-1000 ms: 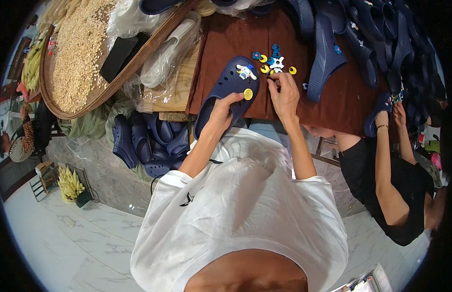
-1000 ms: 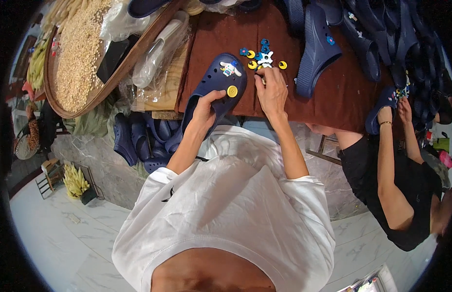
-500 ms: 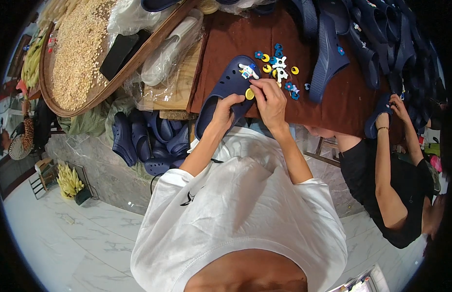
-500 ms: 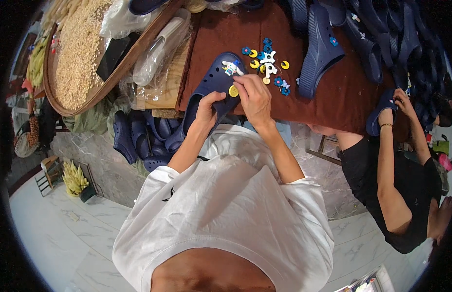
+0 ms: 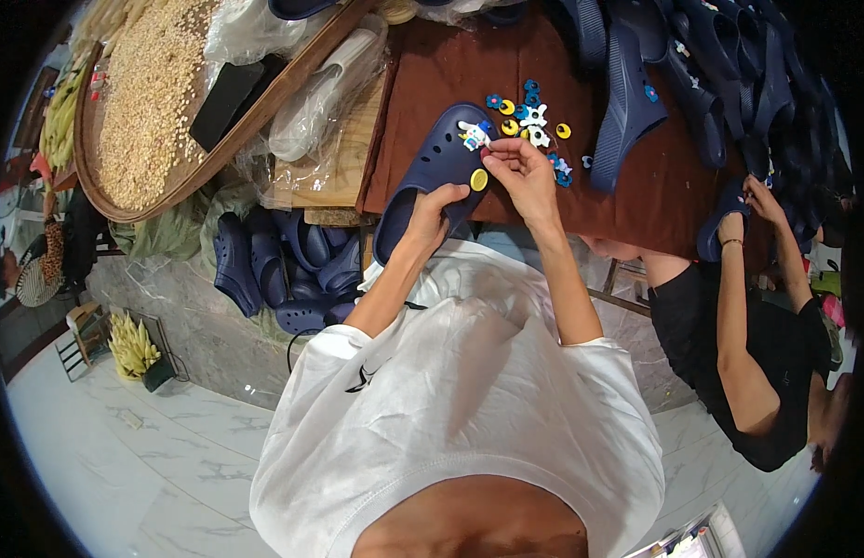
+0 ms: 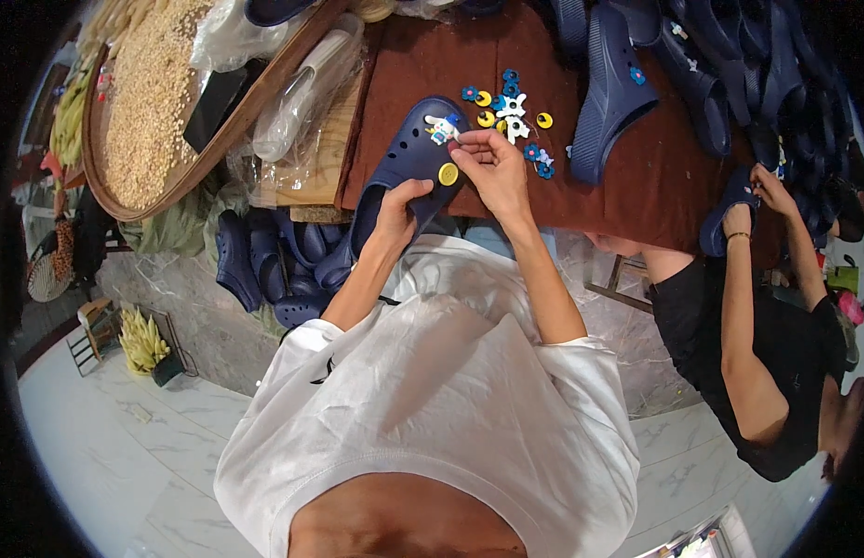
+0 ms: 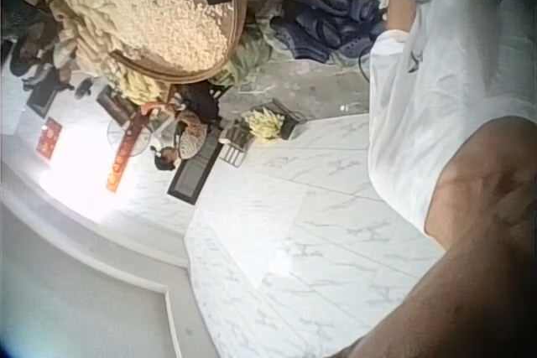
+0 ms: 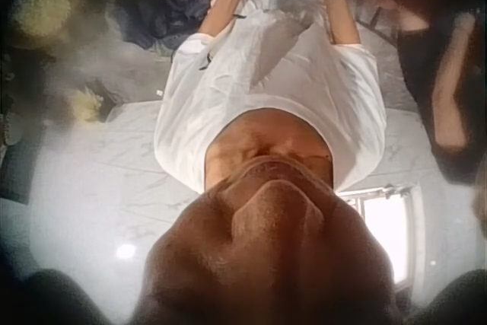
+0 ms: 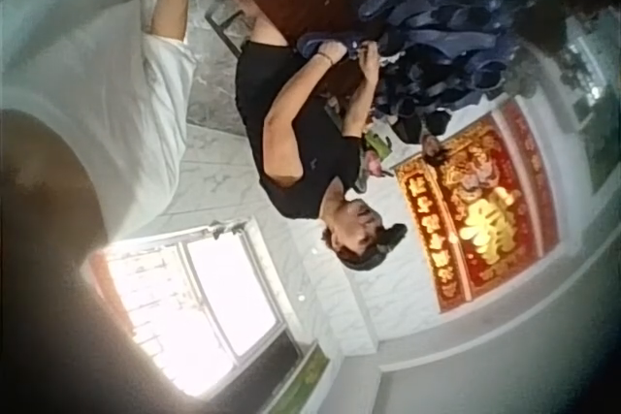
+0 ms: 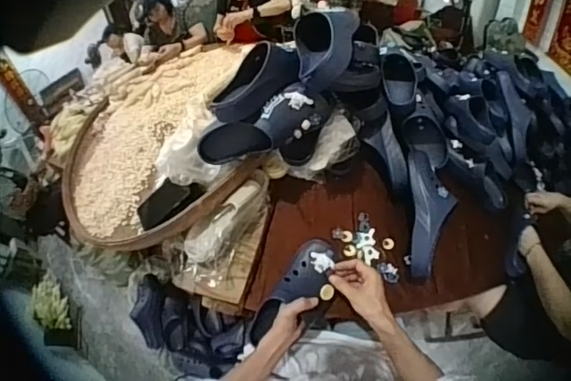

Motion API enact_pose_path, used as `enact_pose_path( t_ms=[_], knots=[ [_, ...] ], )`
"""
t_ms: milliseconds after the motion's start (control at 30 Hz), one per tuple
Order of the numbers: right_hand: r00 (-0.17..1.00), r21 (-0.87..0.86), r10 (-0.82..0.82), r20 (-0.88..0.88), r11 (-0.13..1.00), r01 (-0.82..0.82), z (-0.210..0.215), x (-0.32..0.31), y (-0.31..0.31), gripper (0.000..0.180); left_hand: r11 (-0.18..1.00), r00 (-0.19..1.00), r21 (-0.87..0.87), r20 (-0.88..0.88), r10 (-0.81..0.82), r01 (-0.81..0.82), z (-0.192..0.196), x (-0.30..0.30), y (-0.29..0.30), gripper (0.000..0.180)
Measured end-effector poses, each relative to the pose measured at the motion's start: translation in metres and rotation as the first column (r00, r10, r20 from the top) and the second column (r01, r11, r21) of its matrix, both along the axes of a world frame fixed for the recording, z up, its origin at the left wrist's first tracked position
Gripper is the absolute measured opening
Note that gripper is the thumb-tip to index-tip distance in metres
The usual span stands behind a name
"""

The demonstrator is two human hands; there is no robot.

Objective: Attaching decorative charms to blue clogs.

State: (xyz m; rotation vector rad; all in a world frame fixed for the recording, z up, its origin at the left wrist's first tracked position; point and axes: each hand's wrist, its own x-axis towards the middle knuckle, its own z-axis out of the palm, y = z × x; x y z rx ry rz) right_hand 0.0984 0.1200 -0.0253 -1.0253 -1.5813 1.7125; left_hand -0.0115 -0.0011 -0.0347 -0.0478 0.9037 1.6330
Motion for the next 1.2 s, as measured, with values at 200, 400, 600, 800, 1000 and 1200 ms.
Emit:
enact_pose_path(
  t_ms=[200,400,600,800,1000,1200],
  knots=[
    [0.993,0.037,0.038,0.116,0.998,-0.043,0.02,-0.002,-0.003,0.014,1.0,1.0,-0.009,-0.007,-0.002,0.002,-0.001,0.0,0.001,0.036],
    [0.979,0.347,-0.013,0.203,0.936,-0.059,0.03,-0.001,-0.007,0.012,0.999,1.0,-0.019,-0.011,-0.029,0.028,0.001,-0.002,-0.001,0.031],
    [0.97,0.184,0.051,0.236,0.978,-0.097,0.024,0.001,-0.001,0.018,1.0,1.0,0.011,-0.004,0.027,-0.027,0.004,0.002,0.001,0.03],
    [0.966,0.114,0.013,0.259,0.993,-0.044,0.007,0.001,0.009,0.053,0.999,1.0,0.031,0.025,-0.011,0.01,-0.008,0.0,-0.004,0.032],
    [0.978,-0.081,0.129,0.166,0.99,-0.117,-0.003,0.0,0.018,0.058,1.0,1.0,0.016,0.019,-0.006,0.006,-0.005,0.001,-0.004,0.035],
    [0.966,-0.106,0.143,0.214,0.987,-0.123,0.002,-0.006,0.017,0.058,1.0,1.0,0.009,-0.009,0.014,-0.014,-0.01,0.004,-0.006,0.035]
  ],
)
